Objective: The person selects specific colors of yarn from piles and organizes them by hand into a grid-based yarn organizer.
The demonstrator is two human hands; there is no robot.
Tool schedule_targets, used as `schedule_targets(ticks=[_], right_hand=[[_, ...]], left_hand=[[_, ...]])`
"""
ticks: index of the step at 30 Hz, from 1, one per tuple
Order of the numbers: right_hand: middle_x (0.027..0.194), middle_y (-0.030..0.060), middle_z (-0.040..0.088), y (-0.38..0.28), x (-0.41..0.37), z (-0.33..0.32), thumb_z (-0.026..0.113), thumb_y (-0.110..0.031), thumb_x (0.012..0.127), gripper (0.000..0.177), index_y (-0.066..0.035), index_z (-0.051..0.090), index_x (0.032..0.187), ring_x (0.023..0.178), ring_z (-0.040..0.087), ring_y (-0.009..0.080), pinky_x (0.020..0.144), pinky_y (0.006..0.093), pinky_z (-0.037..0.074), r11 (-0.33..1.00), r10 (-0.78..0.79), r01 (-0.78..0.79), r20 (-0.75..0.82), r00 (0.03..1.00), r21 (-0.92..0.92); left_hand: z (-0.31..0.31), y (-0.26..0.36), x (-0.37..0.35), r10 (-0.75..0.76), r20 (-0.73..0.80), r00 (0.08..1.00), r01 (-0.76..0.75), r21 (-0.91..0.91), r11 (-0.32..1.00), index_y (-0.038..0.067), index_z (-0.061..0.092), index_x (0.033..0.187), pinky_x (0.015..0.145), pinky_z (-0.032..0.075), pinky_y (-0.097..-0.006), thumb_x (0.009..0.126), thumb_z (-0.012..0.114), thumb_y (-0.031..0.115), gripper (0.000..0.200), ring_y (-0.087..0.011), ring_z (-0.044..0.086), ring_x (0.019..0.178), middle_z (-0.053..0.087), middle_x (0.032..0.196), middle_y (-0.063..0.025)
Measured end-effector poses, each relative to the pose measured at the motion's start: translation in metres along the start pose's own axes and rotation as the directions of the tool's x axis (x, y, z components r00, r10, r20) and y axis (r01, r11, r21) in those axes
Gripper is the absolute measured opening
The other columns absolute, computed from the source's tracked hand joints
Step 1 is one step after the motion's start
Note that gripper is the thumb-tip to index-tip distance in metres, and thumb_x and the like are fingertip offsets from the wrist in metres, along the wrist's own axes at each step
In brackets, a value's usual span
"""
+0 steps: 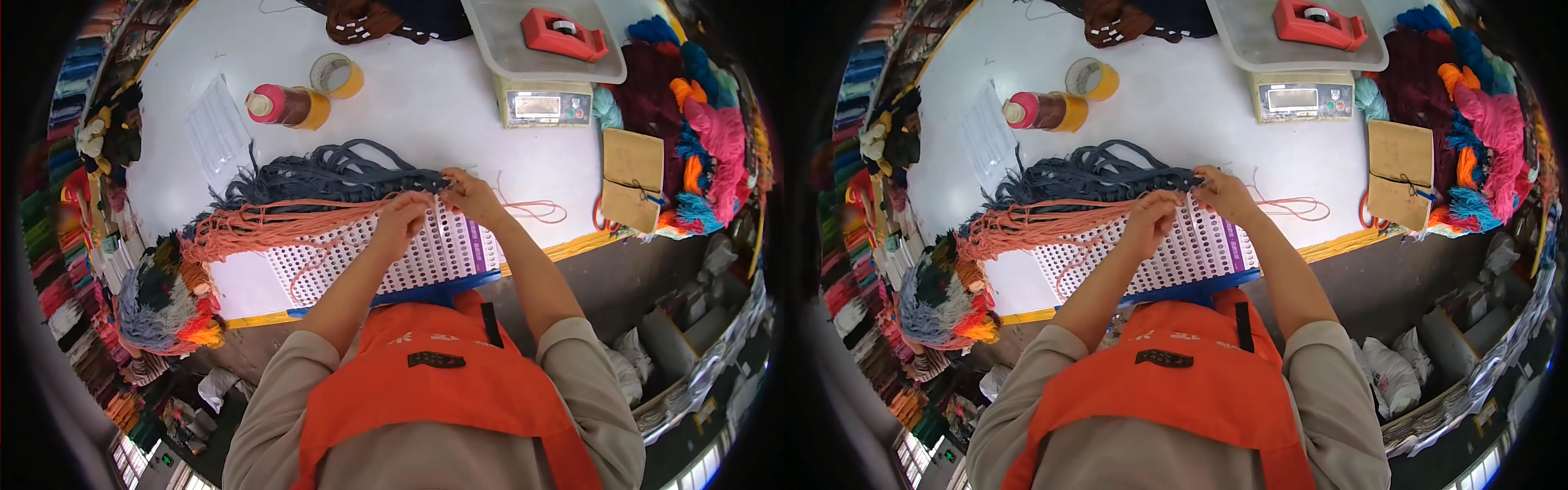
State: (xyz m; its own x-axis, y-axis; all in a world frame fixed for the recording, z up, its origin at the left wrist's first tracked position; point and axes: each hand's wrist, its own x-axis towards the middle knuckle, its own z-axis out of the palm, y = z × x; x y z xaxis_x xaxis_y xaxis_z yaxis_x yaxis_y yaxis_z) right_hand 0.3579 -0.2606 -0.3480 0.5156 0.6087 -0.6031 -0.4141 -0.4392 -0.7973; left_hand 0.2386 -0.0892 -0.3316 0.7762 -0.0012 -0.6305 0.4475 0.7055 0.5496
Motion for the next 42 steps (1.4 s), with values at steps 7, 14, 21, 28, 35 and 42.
schedule_targets(ticks=[7, 14, 21, 28, 35, 42], right_hand=[[0.072, 0.0032, 0.065, -0.005, -0.008, -0.007, 0.064, -0.005, 0.088, 0.042, -0.004, 0.051, 0.127, 0.063, 0.058, 0.0098, 0.06, 0.0244, 0.047, 0.997, -0.059, 0.056, 0.06, 0.996, 0.043], [0.062, 0.0031, 0.06, 0.007, 0.007, 0.007, 0.063, -0.017, 0.091, 0.028, -0.005, 0.056, 0.115, 0.056, 0.055, 0.0113, 0.055, 0.0281, 0.042, 0.997, -0.023, 0.015, -0.099, 0.995, -0.078], [0.061, 0.0051, 0.06, -0.007, 0.005, 0.014, 0.06, -0.02, 0.093, 0.024, -0.004, 0.057, 0.111, 0.053, 0.055, 0.0118, 0.051, 0.0271, 0.044, 0.994, 0.006, -0.021, -0.128, 0.992, -0.11], [0.065, 0.0055, 0.063, 0.011, 0.006, 0.027, 0.06, -0.024, 0.092, 0.033, -0.013, 0.053, 0.122, 0.058, 0.061, 0.019, 0.058, 0.0351, 0.049, 0.912, -0.138, 0.037, -0.222, 0.965, -0.408], [0.118, 0.0152, 0.051, -0.029, -0.039, 0.117, 0.07, -0.005, 0.081, 0.073, -0.01, 0.034, 0.145, 0.086, 0.058, 0.0201, 0.07, 0.0329, 0.051, 0.772, -0.517, 0.283, -0.303, 0.8, -0.569], [0.105, 0.008, 0.052, -0.16, -0.15, 0.3, 0.068, -0.007, 0.086, 0.029, -0.004, 0.058, 0.113, 0.074, 0.055, 0.0127, 0.065, 0.0264, 0.046, 0.787, -0.608, 0.605, 0.017, 0.794, -0.122]], left_hand=[[0.03, -0.012, 0.018, 0.02, 0.022, 1.0, -0.029, 0.657, 0.754, 0.003, 0.063, 0.102, 0.055, 0.043, -0.0252, 0.089, 0.053, 0.008, 0.017, -0.0107, 0.052, 0.057, 0.069, 0.085, -0.0081], [0.004, 0.028, -0.02, 0.131, -0.246, 0.96, 0.134, 0.819, 0.558, 0.004, 0.062, 0.094, 0.071, 0.048, -0.0387, 0.086, 0.056, 0.007, 0.01, -0.0306, 0.061, 0.074, 0.063, 0.087, -0.013], [-0.14, 0.15, -0.132, 0.117, -0.422, 0.899, -0.186, -0.126, 0.974, 0.013, 0.054, 0.079, 0.037, 0.02, -0.0184, 0.094, 0.055, 0.019, 0.017, -0.0033, 0.029, 0.046, 0.039, 0.062, 0.006], [-0.161, 0.155, -0.203, 0.508, -0.516, 0.69, -0.337, 0.392, 0.856, 0.003, 0.056, 0.122, 0.043, 0.026, -0.0161, 0.1, 0.043, 0.05, 0.054, -0.0006, 0.036, 0.05, 0.07, 0.103, -0.0146], [-0.071, 0.128, -0.243, 0.508, 0.069, 0.858, -0.446, -0.388, 0.806, 0.004, 0.031, 0.148, 0.112, 0.035, -0.0445, 0.095, 0.023, 0.067, 0.083, -0.0311, 0.042, 0.135, 0.036, 0.151, -0.0166], [-0.069, 0.111, -0.306, 0.536, 0.058, 0.842, -0.524, -0.145, 0.839, 0.003, 0.033, 0.147, 0.113, 0.031, -0.0415, 0.09, 0.015, 0.074, 0.093, -0.0232, 0.039, 0.136, 0.037, 0.151, -0.0089]])
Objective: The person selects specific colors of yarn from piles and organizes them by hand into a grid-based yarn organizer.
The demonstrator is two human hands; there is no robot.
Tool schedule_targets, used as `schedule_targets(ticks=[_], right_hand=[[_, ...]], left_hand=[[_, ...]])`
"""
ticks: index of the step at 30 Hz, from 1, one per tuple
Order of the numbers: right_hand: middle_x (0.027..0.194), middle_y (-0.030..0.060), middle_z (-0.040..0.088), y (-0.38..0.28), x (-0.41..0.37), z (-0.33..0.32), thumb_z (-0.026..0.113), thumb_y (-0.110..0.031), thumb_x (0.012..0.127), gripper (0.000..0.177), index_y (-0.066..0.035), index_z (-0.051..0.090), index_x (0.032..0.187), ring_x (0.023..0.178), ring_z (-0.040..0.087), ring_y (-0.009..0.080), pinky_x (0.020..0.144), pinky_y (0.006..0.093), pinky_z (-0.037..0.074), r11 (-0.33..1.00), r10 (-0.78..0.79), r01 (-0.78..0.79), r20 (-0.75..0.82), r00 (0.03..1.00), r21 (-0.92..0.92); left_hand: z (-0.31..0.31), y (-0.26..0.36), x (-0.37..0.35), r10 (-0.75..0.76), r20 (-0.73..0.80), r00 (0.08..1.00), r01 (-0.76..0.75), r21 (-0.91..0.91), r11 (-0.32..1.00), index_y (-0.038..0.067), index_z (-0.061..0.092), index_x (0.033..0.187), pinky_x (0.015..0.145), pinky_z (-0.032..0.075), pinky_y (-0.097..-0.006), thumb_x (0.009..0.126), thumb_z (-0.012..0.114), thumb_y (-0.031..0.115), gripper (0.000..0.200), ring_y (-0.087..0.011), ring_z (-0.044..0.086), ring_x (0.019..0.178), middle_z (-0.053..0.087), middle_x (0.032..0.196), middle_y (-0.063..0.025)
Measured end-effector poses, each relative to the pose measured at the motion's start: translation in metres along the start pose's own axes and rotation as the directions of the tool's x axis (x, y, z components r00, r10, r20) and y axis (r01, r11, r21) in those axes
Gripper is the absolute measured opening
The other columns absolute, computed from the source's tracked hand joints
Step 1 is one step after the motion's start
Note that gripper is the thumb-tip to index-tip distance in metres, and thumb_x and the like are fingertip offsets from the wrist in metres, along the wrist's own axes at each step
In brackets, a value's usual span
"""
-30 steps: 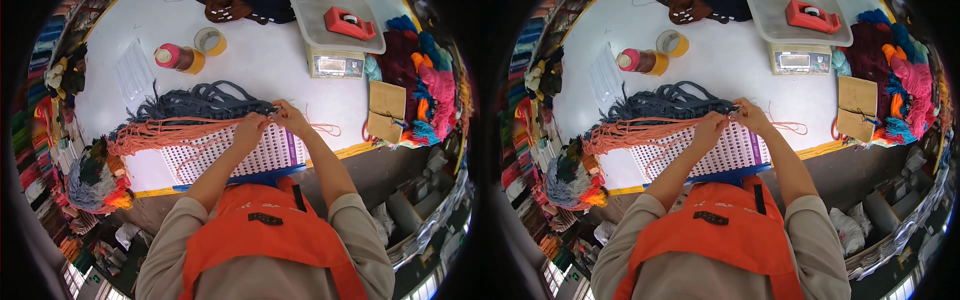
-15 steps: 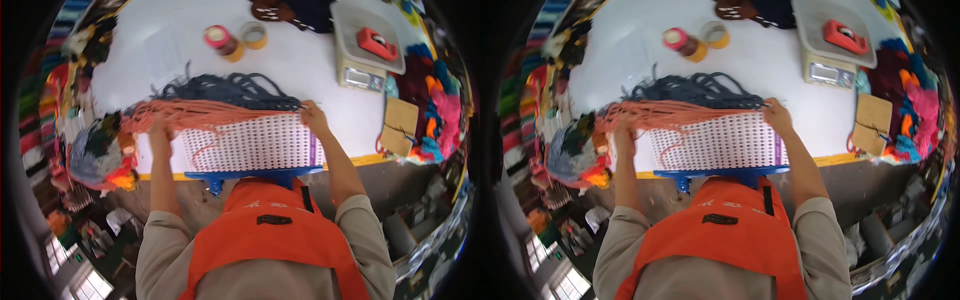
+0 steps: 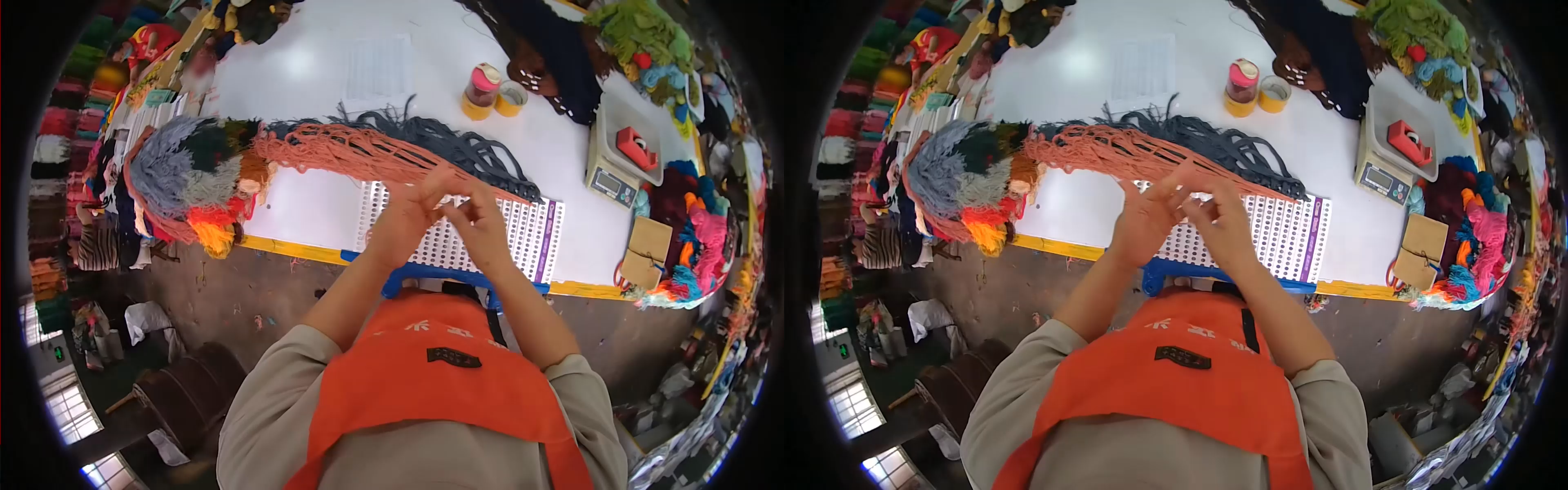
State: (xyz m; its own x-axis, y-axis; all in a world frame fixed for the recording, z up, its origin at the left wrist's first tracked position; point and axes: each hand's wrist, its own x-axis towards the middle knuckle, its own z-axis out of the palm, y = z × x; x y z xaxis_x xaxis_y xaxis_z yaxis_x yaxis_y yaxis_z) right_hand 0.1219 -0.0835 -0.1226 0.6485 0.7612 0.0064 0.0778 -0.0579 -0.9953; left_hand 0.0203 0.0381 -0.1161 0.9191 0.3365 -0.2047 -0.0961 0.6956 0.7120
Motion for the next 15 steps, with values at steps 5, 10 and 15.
schedule_targets(ticks=[5, 10, 15], right_hand=[[0.082, 0.0024, 0.059, -0.033, -0.02, 0.065, 0.064, -0.019, 0.091, 0.013, -0.006, 0.064, 0.092, 0.063, 0.05, 0.0092, 0.056, 0.0226, 0.04, 0.99, 0.14, -0.139, 0.108, 0.984, -0.016], [0.067, -0.0013, 0.051, -0.037, -0.04, 0.075, 0.055, -0.026, 0.099, 0.017, -0.009, 0.058, 0.095, 0.053, 0.042, 0.0071, 0.047, 0.0212, 0.035, 0.723, 0.35, -0.481, 0.337, 0.874, 0.495], [0.06, -0.0064, 0.032, -0.017, -0.014, 0.007, 0.059, -0.026, 0.096, 0.018, -0.009, 0.058, 0.099, 0.049, 0.029, 0.0032, 0.043, 0.0177, 0.024, 0.476, 0.452, -0.475, 0.258, 0.854, 0.74]], left_hand=[[-0.027, -0.004, -0.055, 0.113, 0.062, 0.992, -0.126, 0.263, 0.957, 0.002, 0.034, 0.146, 0.112, 0.031, -0.0378, 0.103, 0.021, 0.054, 0.069, -0.0215, 0.041, 0.132, 0.042, 0.144, -0.0103], [-0.064, 0.015, -0.109, 0.119, -0.096, 0.988, -0.087, 0.292, 0.952, 0.001, 0.044, 0.14, 0.107, 0.04, -0.0394, 0.102, 0.036, 0.048, 0.061, -0.0235, 0.048, 0.127, 0.052, 0.136, -0.013], [-0.122, 0.048, -0.167, 0.173, -0.489, 0.855, 0.034, 0.385, 0.922, 0.003, 0.051, 0.132, 0.093, 0.047, -0.0334, 0.101, 0.047, 0.037, 0.047, -0.0206, 0.059, 0.113, 0.06, 0.127, -0.0096]])
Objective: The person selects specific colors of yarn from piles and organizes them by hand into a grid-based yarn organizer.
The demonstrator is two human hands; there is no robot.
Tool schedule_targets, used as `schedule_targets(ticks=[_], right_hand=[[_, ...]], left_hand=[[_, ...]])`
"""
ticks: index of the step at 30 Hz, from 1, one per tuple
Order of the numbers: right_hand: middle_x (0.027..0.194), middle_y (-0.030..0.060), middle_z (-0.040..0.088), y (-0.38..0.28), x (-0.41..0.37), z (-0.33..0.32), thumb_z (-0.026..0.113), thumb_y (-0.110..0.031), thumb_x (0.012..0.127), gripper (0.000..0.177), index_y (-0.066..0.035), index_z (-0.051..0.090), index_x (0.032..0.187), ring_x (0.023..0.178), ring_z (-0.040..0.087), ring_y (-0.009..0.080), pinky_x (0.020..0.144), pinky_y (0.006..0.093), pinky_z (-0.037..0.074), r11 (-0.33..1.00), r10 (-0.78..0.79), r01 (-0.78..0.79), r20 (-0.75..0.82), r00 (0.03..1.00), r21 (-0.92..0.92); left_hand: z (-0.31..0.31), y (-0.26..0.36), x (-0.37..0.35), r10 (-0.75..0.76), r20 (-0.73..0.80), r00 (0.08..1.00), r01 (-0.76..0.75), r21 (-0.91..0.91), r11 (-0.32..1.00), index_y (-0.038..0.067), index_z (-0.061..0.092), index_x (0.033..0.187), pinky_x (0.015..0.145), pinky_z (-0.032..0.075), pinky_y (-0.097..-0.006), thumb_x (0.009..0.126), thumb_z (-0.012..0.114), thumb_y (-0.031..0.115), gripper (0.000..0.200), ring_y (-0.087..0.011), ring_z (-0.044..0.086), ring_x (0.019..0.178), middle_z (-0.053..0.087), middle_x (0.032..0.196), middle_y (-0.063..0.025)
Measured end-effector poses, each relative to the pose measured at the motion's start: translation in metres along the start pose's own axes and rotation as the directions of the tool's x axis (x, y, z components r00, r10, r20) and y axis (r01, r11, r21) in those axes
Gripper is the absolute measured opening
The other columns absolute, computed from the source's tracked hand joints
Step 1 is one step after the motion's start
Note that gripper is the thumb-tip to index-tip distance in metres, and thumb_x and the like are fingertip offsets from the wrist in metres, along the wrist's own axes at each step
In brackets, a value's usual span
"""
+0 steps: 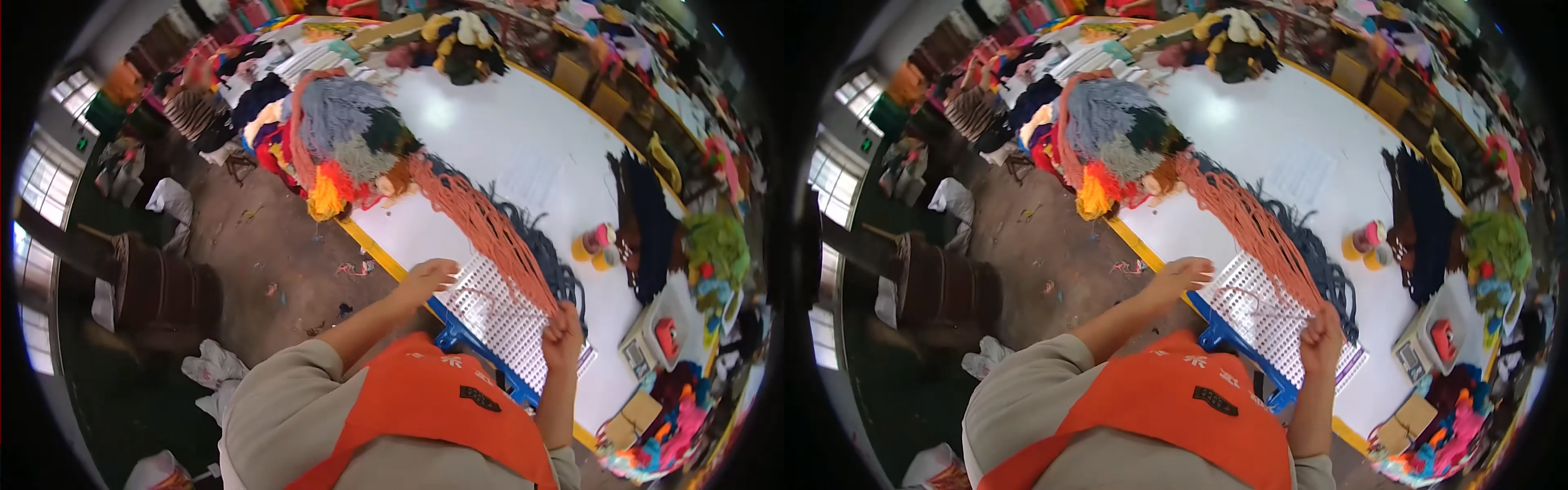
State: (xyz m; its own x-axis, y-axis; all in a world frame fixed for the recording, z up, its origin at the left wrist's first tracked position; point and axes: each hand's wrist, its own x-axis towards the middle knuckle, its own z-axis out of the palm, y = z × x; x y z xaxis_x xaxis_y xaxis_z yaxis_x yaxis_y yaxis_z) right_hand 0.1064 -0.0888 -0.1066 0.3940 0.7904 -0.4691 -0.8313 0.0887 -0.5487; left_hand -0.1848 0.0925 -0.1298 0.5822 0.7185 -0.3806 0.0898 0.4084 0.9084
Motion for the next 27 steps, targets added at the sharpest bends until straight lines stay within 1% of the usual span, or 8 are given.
schedule_targets(ticks=[4, 8, 13, 18, 20, 22, 24, 27], right_hand=[[0.056, -0.0064, 0.021, -0.054, 0.01, -0.053, 0.048, -0.021, 0.102, 0.017, -0.007, 0.057, 0.101, 0.045, 0.021, 0.0043, 0.039, 0.0195, 0.02, 0.925, -0.16, 0.149, 0.002, 0.987, 0.349], [0.078, -0.0039, 0.051, -0.07, 0.003, -0.073, 0.052, -0.026, 0.101, 0.018, -0.01, 0.058, 0.105, 0.056, 0.039, 0.0031, 0.045, 0.016, 0.032, 0.934, -0.346, 0.351, -0.077, 0.935, 0.063], [0.094, -0.0027, 0.06, -0.022, 0.015, -0.013, 0.058, -0.027, 0.097, 0.018, -0.011, 0.059, 0.104, 0.063, 0.047, 0.0021, 0.047, 0.0129, 0.036, 0.95, -0.295, 0.249, -0.286, 0.912, -0.188], [0.066, -0.0042, 0.038, 0.044, 0.039, 0.051, 0.046, -0.026, 0.103, 0.022, -0.009, 0.058, 0.097, 0.054, 0.035, 0.0045, 0.042, 0.0173, 0.03, 0.944, -0.152, 0.179, -0.116, 0.982, 0.277], [0.057, -0.0053, 0.021, 0.071, 0.054, 0.064, 0.043, -0.027, 0.104, 0.026, -0.007, 0.059, 0.098, 0.048, 0.02, 0.0057, 0.04, 0.0207, 0.018, 0.94, -0.131, 0.09, 0.103, 0.986, 0.328], [0.053, -0.0062, 0.019, 0.093, 0.049, 0.118, 0.041, -0.028, 0.105, 0.033, -0.003, 0.059, 0.115, 0.043, 0.017, 0.0048, 0.037, 0.0209, 0.016, 0.934, -0.078, 0.087, -0.04, 0.996, 0.346], [0.051, -0.0061, 0.022, 0.114, 0.05, 0.134, 0.039, -0.029, 0.105, 0.036, -0.004, 0.058, 0.122, 0.042, 0.019, 0.0047, 0.036, 0.0203, 0.017, 0.949, -0.074, 0.084, -0.046, 0.996, 0.303], [0.051, -0.006, 0.025, 0.133, 0.052, 0.15, 0.038, -0.03, 0.105, 0.035, -0.006, 0.06, 0.116, 0.041, 0.021, 0.005, 0.035, 0.0202, 0.019, 0.951, -0.053, 0.069, -0.061, 0.997, 0.302]], left_hand=[[-0.08, 0.041, -0.02, 0.065, -0.371, 0.926, -0.063, 0.018, 0.998, 0.002, 0.05, 0.132, 0.088, 0.048, -0.0325, 0.098, 0.053, 0.028, 0.043, -0.0199, 0.062, 0.107, 0.063, 0.119, -0.0107], [-0.188, 0.089, 0.012, 0.288, -0.585, 0.758, -0.227, 0.177, 0.957, 0.006, 0.055, 0.127, 0.079, 0.05, -0.0286, 0.094, 0.06, 0.016, 0.036, -0.0159, 0.064, 0.097, 0.066, 0.11, -0.0067], [-0.327, 0.191, 0.095, 0.682, -0.496, 0.538, -0.283, 0.656, 0.7, 0.0, 0.061, 0.119, 0.087, 0.05, -0.0313, 0.091, 0.062, 0.018, 0.033, -0.022, 0.064, 0.102, 0.067, 0.11, -0.0129], [-0.426, 0.272, 0.202, 0.919, -0.084, 0.386, -0.044, 0.993, 0.109, 0.001, 0.064, 0.114, 0.099, 0.043, -0.0419, 0.084, 0.064, 0.021, 0.036, -0.0375, 0.057, 0.112, 0.063, 0.117, -0.0195], [-0.432, 0.309, 0.215, 0.86, -0.071, 0.506, -0.069, 0.99, 0.123, -0.001, 0.062, 0.115, 0.1, 0.042, -0.0429, 0.082, 0.064, 0.021, 0.039, -0.0366, 0.055, 0.115, 0.061, 0.119, -0.0219], [-0.461, 0.317, 0.258, 0.9, -0.068, 0.43, 0.034, 0.998, 0.06, 0.0, 0.064, 0.109, 0.098, 0.044, -0.0437, 0.082, 0.063, 0.021, 0.035, -0.0366, 0.057, 0.111, 0.063, 0.113, -0.0231], [-0.479, 0.325, 0.282, 0.848, -0.159, 0.505, 0.301, 0.953, -0.001, 0.006, 0.069, 0.101, 0.093, 0.043, -0.0486, 0.082, 0.061, 0.017, 0.024, -0.0321, 0.06, 0.106, 0.065, 0.107, -0.0159], [-0.482, 0.334, 0.291, 0.625, -0.386, 0.679, 0.397, 0.908, 0.13, 0.008, 0.071, 0.098, 0.092, 0.043, -0.0496, 0.082, 0.059, 0.018, 0.022, -0.0325, 0.062, 0.104, 0.067, 0.104, -0.0143]])
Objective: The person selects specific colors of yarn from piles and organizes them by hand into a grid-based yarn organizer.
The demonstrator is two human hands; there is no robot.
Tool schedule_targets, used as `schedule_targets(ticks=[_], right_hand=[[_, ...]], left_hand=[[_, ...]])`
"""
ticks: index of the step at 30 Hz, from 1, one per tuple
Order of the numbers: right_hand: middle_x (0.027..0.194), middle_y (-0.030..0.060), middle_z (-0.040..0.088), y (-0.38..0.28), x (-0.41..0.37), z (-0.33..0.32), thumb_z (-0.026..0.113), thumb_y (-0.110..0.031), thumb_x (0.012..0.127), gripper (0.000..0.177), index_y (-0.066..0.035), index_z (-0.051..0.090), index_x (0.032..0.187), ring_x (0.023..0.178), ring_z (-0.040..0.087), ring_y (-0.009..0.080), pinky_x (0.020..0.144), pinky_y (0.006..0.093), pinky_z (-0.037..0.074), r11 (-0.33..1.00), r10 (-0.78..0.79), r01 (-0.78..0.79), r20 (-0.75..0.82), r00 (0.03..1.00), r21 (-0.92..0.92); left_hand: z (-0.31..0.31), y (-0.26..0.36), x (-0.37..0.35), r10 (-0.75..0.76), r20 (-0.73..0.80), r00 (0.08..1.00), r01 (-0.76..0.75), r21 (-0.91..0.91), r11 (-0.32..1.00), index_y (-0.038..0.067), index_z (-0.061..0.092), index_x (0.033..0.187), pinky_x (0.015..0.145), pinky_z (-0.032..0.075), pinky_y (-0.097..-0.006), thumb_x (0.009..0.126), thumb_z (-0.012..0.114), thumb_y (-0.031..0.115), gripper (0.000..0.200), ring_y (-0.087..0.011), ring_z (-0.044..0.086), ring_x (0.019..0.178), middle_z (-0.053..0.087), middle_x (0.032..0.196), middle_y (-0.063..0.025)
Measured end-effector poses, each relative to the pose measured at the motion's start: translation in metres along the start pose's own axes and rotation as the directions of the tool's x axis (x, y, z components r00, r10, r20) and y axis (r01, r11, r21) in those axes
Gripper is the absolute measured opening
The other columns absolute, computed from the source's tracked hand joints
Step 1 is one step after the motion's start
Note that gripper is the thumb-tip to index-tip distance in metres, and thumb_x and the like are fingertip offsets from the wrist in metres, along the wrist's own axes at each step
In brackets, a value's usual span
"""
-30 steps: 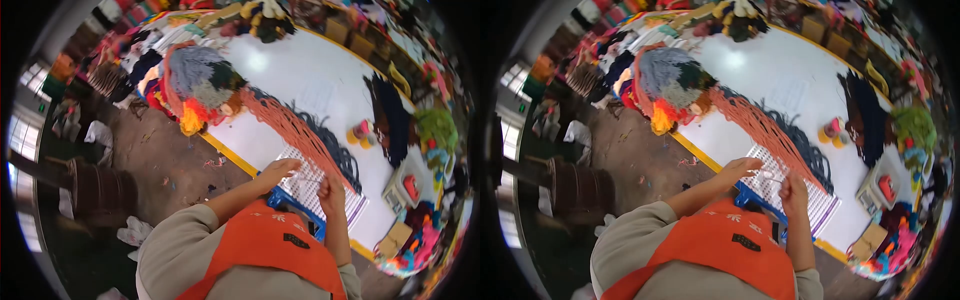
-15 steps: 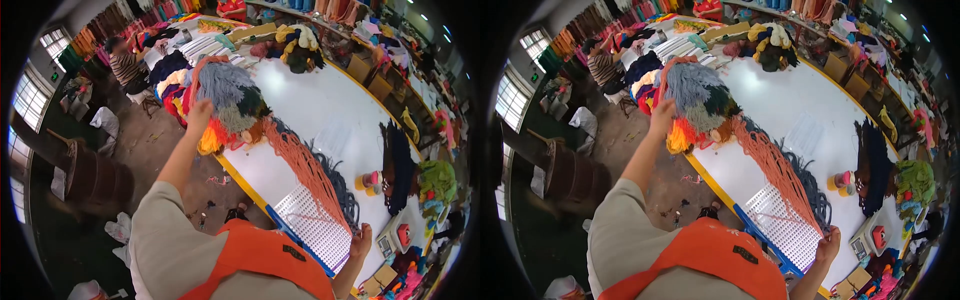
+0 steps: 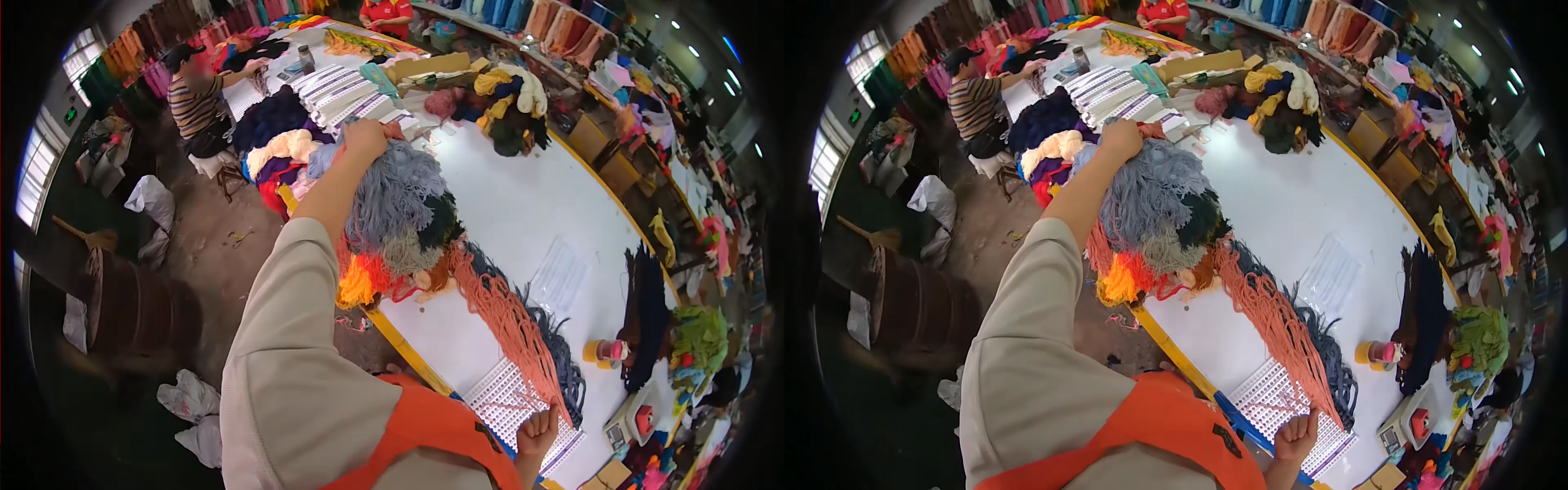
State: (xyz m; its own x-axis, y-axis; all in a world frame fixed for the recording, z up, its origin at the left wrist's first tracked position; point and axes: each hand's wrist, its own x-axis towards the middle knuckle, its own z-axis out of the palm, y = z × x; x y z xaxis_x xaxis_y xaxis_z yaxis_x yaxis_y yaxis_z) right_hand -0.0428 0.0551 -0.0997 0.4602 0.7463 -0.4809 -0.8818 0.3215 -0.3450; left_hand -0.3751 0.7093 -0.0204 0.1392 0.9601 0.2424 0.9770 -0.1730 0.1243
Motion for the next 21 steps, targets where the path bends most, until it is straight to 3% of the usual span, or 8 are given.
schedule_targets(ticks=[4, 7, 9, 11, 13, 16, 18, 21], right_hand=[[0.051, -0.0054, 0.027, 0.02, -0.002, 0.008, 0.036, -0.029, 0.106, 0.036, -0.005, 0.06, 0.116, 0.041, 0.022, 0.0051, 0.035, 0.0208, 0.021, 0.999, -0.035, 0.035, -0.019, 0.999, 0.003], [0.055, -0.0043, 0.03, 0.028, 0.001, 0.015, 0.036, -0.029, 0.106, 0.037, -0.006, 0.059, 0.122, 0.047, 0.03, 0.0049, 0.04, 0.0199, 0.025, 0.996, -0.032, 0.024, 0.098, 0.995, 0.081], [0.076, -0.0006, 0.056, 0.033, 0.006, 0.027, 0.036, -0.03, 0.106, 0.037, -0.007, 0.058, 0.125, 0.054, 0.037, 0.0052, 0.047, 0.0183, 0.033, 0.989, 0.007, -0.033, 0.177, 0.984, 0.143], [0.122, 0.0112, 0.065, 0.034, 0.012, 0.035, 0.037, -0.031, 0.105, 0.037, -0.011, 0.057, 0.129, 0.063, 0.046, 0.0045, 0.051, 0.0172, 0.04, 0.989, 0.056, -0.094, 0.289, 0.956, 0.117], [0.139, 0.0135, 0.052, 0.038, 0.01, 0.062, 0.038, -0.031, 0.105, 0.034, -0.018, 0.058, 0.129, 0.069, 0.049, 0.0058, 0.05, 0.0166, 0.043, 0.997, 0.054, -0.066, 0.301, 0.952, 0.032], [0.121, 0.0093, 0.059, 0.031, 0.013, 0.113, 0.048, -0.03, 0.102, 0.029, -0.014, 0.058, 0.123, 0.071, 0.052, 0.0094, 0.053, 0.0205, 0.044, 0.997, 0.072, -0.047, 0.56, 0.826, -0.059], [0.101, 0.0057, 0.06, 0.016, -0.015, 0.139, 0.057, -0.026, 0.097, 0.028, -0.01, 0.057, 0.12, 0.075, 0.054, 0.0112, 0.061, 0.024, 0.047, 0.936, -0.074, 0.275, 0.64, 0.765, -0.22], [0.096, 0.0037, 0.058, -0.006, -0.047, 0.16, 0.064, -0.004, 0.088, 0.032, -0.004, 0.056, 0.118, 0.082, 0.056, 0.0114, 0.073, 0.0239, 0.047, 0.587, -0.266, 0.657, 0.653, 0.709, -0.474]], left_hand=[[0.007, -0.004, 0.004, 0.118, -0.146, 0.982, -0.102, 0.113, 0.988, 0.007, 0.071, 0.095, 0.084, 0.048, -0.0438, 0.083, 0.059, 0.019, 0.021, -0.0319, 0.067, 0.094, 0.07, 0.097, -0.0143], [-0.014, 0.001, -0.026, -0.018, -0.423, 0.906, -0.251, -0.569, 0.783, 0.0, 0.066, 0.092, 0.062, 0.05, -0.0344, 0.088, 0.064, 0.024, 0.024, -0.0274, 0.067, 0.072, 0.069, 0.077, -0.0125], [-0.029, 0.011, -0.054, -0.04, -0.091, 0.995, -0.087, -0.992, 0.091, 0.0, 0.063, 0.098, 0.062, 0.049, -0.0289, 0.093, 0.061, 0.022, 0.023, -0.0192, 0.065, 0.069, 0.068, 0.077, -0.0091], [-0.073, 0.035, -0.111, 0.103, 0.167, 0.981, 0.188, -0.949, -0.254, 0.0, 0.06, 0.106, 0.063, 0.05, -0.0263, 0.098, 0.054, 0.021, 0.024, -0.0143, 0.062, 0.07, 0.067, 0.084, -0.0085], [-0.102, 0.065, -0.168, 0.271, 0.228, 0.935, 0.334, -0.821, -0.462, 0.0, 0.058, 0.109, 0.067, 0.052, -0.0278, 0.099, 0.051, 0.021, 0.024, -0.0157, 0.063, 0.075, 0.067, 0.093, -0.0115], [-0.135, 0.121, -0.253, 0.482, 0.306, 0.821, 0.545, -0.668, -0.506, 0.002, 0.057, 0.112, 0.07, 0.054, -0.0315, 0.1, 0.05, 0.022, 0.024, -0.0194, 0.065, 0.079, 0.066, 0.097, -0.0125], [-0.131, 0.181, -0.331, 0.586, 0.289, 0.757, 0.626, -0.58, -0.522, 0.005, 0.057, 0.109, 0.07, 0.054, -0.0323, 0.098, 0.054, 0.02, 0.019, -0.0195, 0.066, 0.081, 0.066, 0.099, -0.0103], [-0.13, 0.244, -0.41, 0.613, 0.304, 0.729, 0.653, -0.576, -0.491, 0.006, 0.057, 0.107, 0.067, 0.054, -0.0318, 0.098, 0.056, 0.016, 0.014, -0.0153, 0.065, 0.081, 0.066, 0.098, -0.0062]])
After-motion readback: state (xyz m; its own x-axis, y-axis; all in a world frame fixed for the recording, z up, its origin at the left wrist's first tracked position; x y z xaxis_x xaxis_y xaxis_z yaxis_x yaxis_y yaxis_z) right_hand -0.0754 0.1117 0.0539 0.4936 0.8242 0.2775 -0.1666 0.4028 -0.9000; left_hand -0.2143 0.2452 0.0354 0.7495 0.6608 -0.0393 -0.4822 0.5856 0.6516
